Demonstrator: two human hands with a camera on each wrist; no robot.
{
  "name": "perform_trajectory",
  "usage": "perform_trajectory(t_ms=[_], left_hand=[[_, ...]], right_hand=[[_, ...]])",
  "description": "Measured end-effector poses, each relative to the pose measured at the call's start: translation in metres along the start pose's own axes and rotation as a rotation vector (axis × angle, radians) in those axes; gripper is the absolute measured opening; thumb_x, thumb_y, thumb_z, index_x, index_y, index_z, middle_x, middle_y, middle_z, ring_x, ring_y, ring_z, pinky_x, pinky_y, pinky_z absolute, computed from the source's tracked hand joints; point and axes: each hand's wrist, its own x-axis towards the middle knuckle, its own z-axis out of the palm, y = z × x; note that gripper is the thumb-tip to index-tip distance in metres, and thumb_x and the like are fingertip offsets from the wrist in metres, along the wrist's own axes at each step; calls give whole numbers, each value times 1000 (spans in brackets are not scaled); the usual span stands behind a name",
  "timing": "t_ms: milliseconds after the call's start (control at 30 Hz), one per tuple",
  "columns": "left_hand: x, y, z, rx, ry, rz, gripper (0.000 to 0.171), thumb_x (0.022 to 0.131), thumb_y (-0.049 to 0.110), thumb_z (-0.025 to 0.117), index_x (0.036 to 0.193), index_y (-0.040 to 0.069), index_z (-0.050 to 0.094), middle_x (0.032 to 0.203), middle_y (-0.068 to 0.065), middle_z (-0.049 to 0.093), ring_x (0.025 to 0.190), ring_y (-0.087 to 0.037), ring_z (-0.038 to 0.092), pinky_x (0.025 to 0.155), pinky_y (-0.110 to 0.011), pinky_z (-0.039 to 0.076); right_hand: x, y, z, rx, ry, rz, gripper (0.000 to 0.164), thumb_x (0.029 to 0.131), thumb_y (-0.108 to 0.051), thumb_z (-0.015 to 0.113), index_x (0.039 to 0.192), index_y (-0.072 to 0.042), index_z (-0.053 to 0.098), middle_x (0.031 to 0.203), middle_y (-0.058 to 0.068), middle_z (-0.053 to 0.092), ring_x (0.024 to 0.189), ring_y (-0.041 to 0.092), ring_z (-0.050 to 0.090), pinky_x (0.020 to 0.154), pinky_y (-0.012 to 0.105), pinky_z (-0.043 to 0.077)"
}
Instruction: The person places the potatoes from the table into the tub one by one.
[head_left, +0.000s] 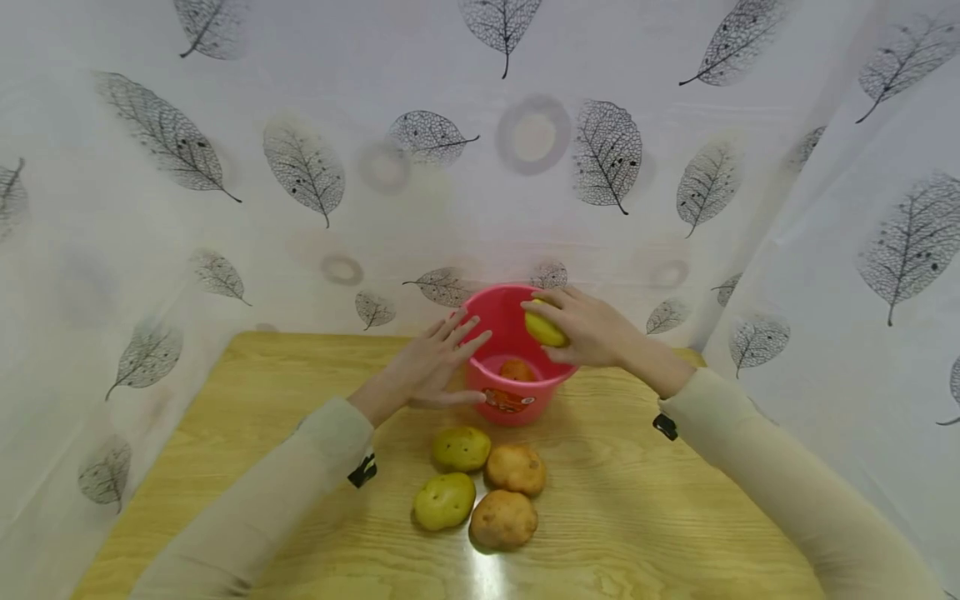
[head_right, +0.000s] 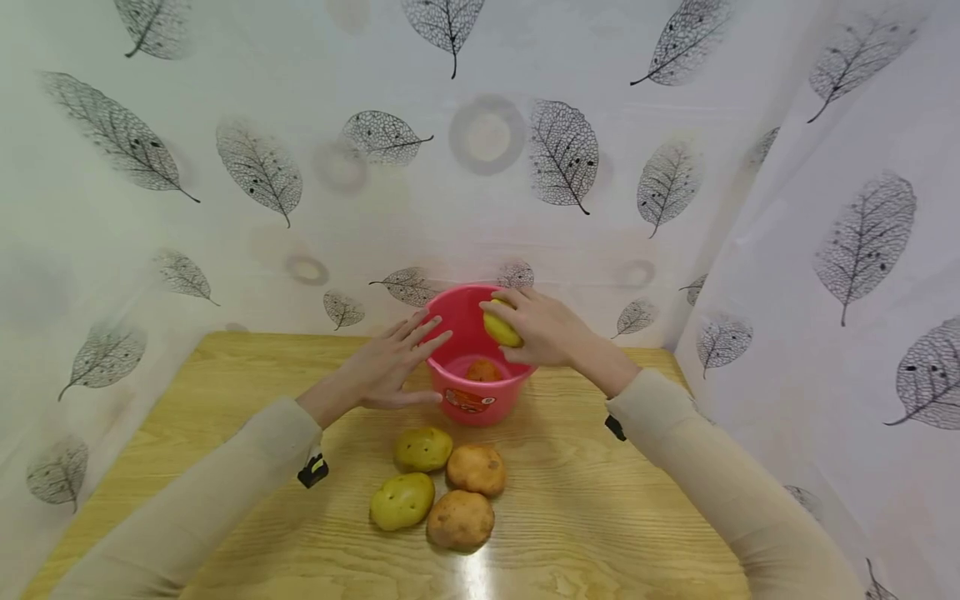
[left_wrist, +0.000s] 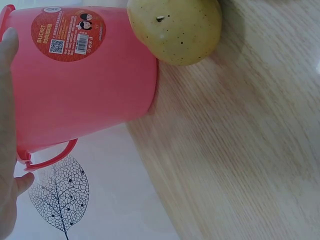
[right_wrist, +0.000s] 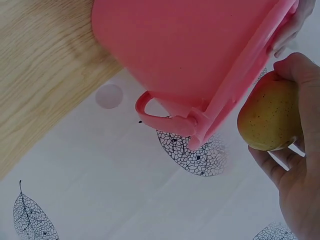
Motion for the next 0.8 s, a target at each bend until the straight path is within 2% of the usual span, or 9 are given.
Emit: perform_trajectory(t_ms=[233,467,800], left_hand=[[0,0,1,-17,-3,-1,101,95,77,50,170,15,23,177,-17,20,167,-39,11,136,-54,19],[0,-1,1,-11,6,9,101,95,79,49,169,14,25,177,-18,21,167,-39,13,135,-55,23],[0,-2,2,-15,-1,9,101,95,79,48,169,15,24,177,-18,21,167,-39,12,135,-56,24]], right_hand=[[7,9,4,-19,-71,22,72,87,-29,82,151,-8,56,148,22,59,126,42,62,99,54,60],[13,18,10,-56,-130,43,70,88,-31,81,150,-9,56,150,21,58,127,42,61,99,55,60],[20,21,21,-92,-155,23,68,89,-33,81,148,-8,57,147,20,60,128,42,60,101,55,60]])
